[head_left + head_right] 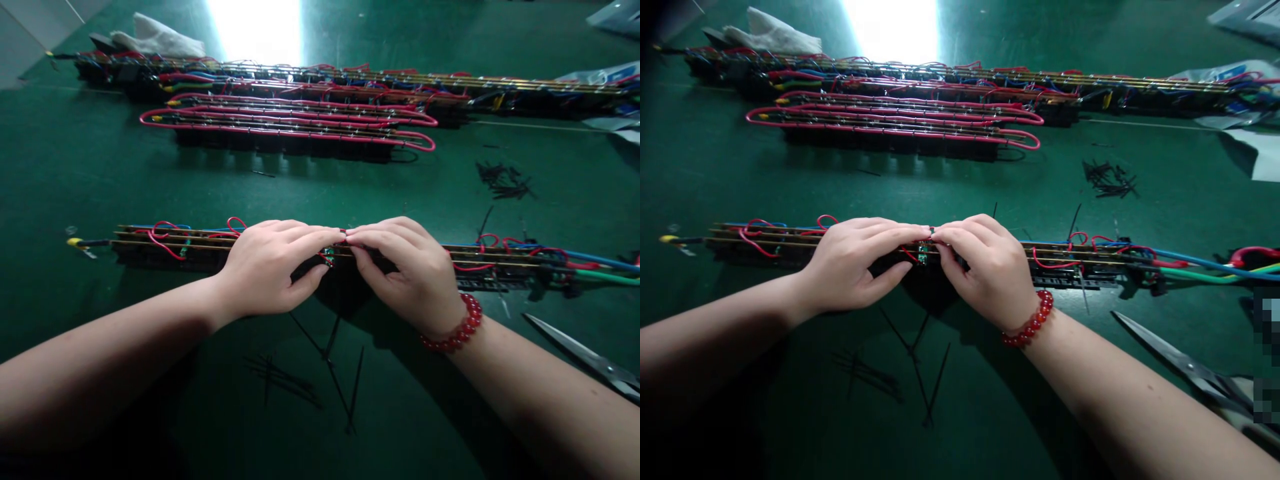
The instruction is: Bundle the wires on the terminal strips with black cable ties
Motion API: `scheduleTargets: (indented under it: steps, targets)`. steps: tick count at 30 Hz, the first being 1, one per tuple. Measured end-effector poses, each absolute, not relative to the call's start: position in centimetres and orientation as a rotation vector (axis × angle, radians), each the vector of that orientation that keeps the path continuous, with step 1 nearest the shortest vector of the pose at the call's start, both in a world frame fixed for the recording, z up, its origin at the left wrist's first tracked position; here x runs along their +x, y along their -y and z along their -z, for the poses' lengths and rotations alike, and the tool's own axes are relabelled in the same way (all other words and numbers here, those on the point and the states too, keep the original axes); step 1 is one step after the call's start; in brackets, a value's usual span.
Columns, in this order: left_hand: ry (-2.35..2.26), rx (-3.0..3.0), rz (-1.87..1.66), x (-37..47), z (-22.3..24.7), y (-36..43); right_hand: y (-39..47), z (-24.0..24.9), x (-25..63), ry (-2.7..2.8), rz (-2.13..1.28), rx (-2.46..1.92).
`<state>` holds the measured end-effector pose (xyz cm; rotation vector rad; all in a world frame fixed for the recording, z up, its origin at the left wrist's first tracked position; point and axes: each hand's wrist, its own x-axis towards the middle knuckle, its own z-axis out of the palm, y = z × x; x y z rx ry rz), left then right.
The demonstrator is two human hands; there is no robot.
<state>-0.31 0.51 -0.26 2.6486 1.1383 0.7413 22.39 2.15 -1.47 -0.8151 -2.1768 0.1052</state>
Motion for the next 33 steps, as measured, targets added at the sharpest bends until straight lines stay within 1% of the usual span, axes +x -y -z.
scheduleTargets:
  steps: [15,33]
  targets:
    - [-1.1,2.757,-0.712,-0.38,0.38,-0.64,-2.16,1.48,22.56,2.216,-0.105,-0.8]
    - [-1.09,2.735,-0.736,-0.34,0.39,-0.63,-1.95,1.36,22.42,2.186,-0.122,-0.859]
